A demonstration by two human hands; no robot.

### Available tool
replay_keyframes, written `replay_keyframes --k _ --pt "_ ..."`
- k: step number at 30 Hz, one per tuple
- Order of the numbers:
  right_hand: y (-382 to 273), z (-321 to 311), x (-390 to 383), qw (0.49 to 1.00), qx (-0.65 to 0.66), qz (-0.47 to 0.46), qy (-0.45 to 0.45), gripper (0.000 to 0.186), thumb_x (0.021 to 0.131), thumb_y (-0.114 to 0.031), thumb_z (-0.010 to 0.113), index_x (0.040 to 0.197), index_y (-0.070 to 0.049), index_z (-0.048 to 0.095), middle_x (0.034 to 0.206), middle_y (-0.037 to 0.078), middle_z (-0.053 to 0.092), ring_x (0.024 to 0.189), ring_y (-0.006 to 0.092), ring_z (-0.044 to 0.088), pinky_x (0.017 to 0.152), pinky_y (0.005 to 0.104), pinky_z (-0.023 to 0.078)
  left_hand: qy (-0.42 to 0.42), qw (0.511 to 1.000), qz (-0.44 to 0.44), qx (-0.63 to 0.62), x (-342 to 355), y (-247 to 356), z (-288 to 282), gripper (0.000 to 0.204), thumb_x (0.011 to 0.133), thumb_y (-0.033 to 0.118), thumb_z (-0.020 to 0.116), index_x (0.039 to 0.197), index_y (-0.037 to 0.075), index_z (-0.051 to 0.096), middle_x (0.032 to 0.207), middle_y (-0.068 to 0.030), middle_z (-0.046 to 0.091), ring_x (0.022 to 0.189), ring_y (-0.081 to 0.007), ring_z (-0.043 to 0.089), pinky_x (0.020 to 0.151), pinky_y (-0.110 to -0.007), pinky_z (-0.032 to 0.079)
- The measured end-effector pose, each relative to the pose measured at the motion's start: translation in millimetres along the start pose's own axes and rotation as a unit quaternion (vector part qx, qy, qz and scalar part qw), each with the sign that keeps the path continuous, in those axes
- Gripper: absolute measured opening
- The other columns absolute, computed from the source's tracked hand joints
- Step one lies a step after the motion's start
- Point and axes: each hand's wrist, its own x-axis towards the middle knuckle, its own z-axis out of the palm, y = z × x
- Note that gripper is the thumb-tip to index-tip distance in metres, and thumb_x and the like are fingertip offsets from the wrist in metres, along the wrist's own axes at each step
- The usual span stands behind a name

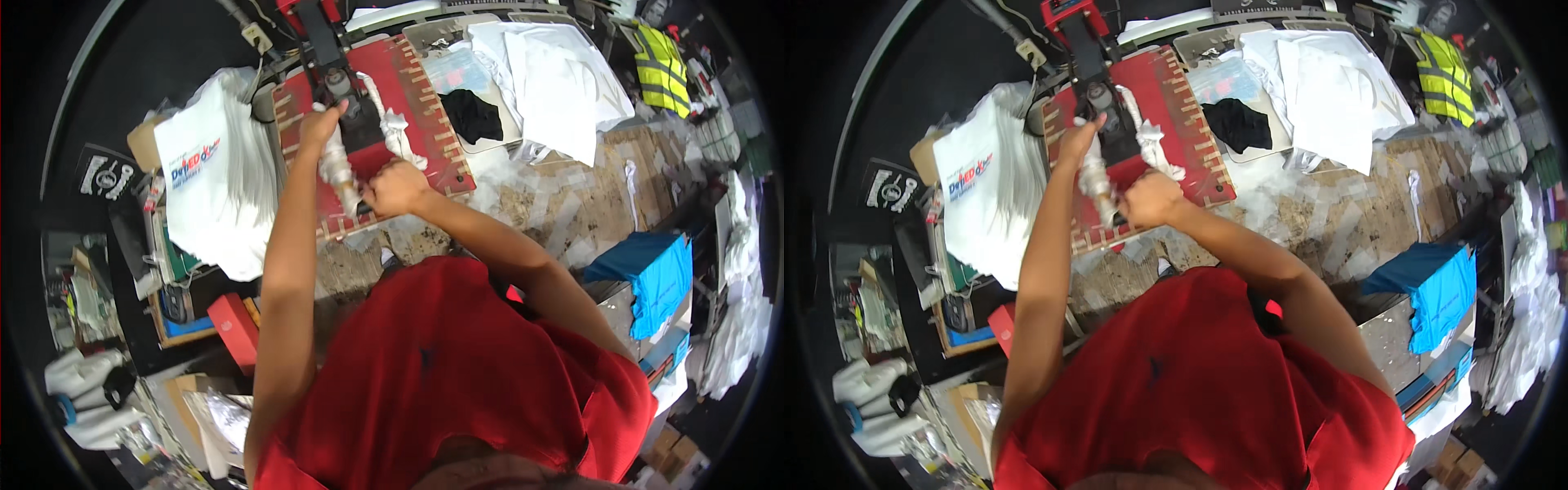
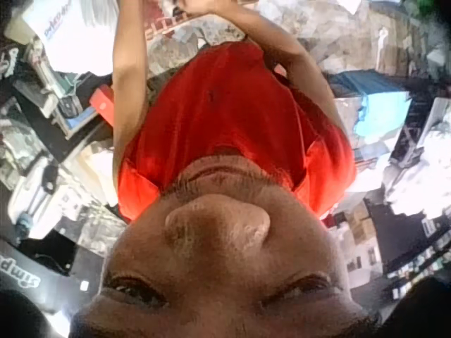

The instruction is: The person places a white tote bag onto a printing platen, aligns a screen over it, and applies ink to the screen using a squeegee to transfer a logo onto the bag, repeating the process with another bag.

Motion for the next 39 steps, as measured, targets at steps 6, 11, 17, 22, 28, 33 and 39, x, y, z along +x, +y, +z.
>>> replay_keyframes --k 6,11,17,22,28,33,39 --pt "-22 -37 5 0.988 0.102 -0.054 0.104 0.025 0.077 -0.023 0.061 0.056 -0.008 0.064 0.060 0.010 0.063 0.062 0.0288 0.064 0.070 0.0399 0.051 0.111 0.991 0.029 0.063 -36 15 -25 0.064 0.078 0.052 0.073 0.099 -0.009 0.068 0.105 -0.0329 0.065 0.108 -0.0424 0.061 0.090 -0.044 0.046" --pt "-8 -33 3 0.962 0.165 -0.010 0.215 0.022 0.077 -0.020 0.065 0.059 -0.007 0.062 0.061 0.010 0.061 0.060 0.0289 0.061 0.063 0.0408 0.050 0.117 0.990 0.027 0.078 -35 36 -14 0.072 0.081 0.057 0.069 0.105 -0.011 0.065 0.107 -0.0324 0.065 0.109 -0.0445 0.060 0.092 -0.044 0.046" --pt "-1 -69 19 0.927 0.342 0.023 0.150 0.028 0.085 -0.020 0.069 0.063 -0.005 0.061 0.057 0.008 0.057 0.055 0.0207 0.058 0.053 0.0334 0.046 0.197 0.975 0.101 0.012 -11 -11 -25 0.074 0.083 0.057 0.067 0.116 -0.009 0.062 0.112 -0.0294 0.064 0.112 -0.0384 0.060 0.096 -0.040 0.044" --pt "131 -71 32 0.687 0.599 0.212 0.352 0.015 0.087 0.001 0.055 0.096 0.000 0.066 0.082 0.006 0.069 0.069 0.0096 0.061 0.063 0.0226 0.048 0.178 0.970 0.147 -0.071 -76 -16 -26 0.061 0.093 0.050 0.058 0.123 -0.003 0.060 0.105 -0.0159 0.067 0.094 -0.0244 0.062 0.089 -0.033 0.047" --pt "298 14 -28 0.976 -0.009 0.209 -0.064 0.092 0.065 -0.036 0.085 0.144 -0.026 0.038 0.152 0.015 0.033 0.135 0.0433 0.035 0.104 0.0538 0.041 0.065 0.914 -0.037 -0.399 -213 -71 -68 0.046 0.103 0.040 0.045 0.119 -0.002 0.055 0.107 -0.0123 0.063 0.089 -0.0190 0.063 0.077 -0.035 0.052" --pt "283 57 -27 0.923 -0.025 0.332 -0.195 0.122 0.060 -0.058 0.084 0.155 -0.035 0.011 0.162 0.012 0.011 0.143 0.0503 0.015 0.105 0.0666 0.032 -0.243 0.926 -0.149 -0.248 -293 -66 -65 0.050 0.093 0.042 0.062 0.118 -0.002 0.057 0.094 -0.0111 0.066 0.082 -0.0191 0.064 0.075 -0.032 0.053" --pt "286 104 -35 0.938 -0.032 0.344 0.034 0.054 0.080 -0.034 0.069 0.130 -0.020 0.057 0.130 0.015 0.052 0.117 0.0449 0.049 0.091 0.0527 0.049 -0.364 0.902 -0.212 -0.094 -280 -108 19 0.037 0.097 0.030 0.057 0.123 0.004 0.057 0.102 -0.0076 0.064 0.092 -0.0138 0.062 0.081 -0.028 0.051"
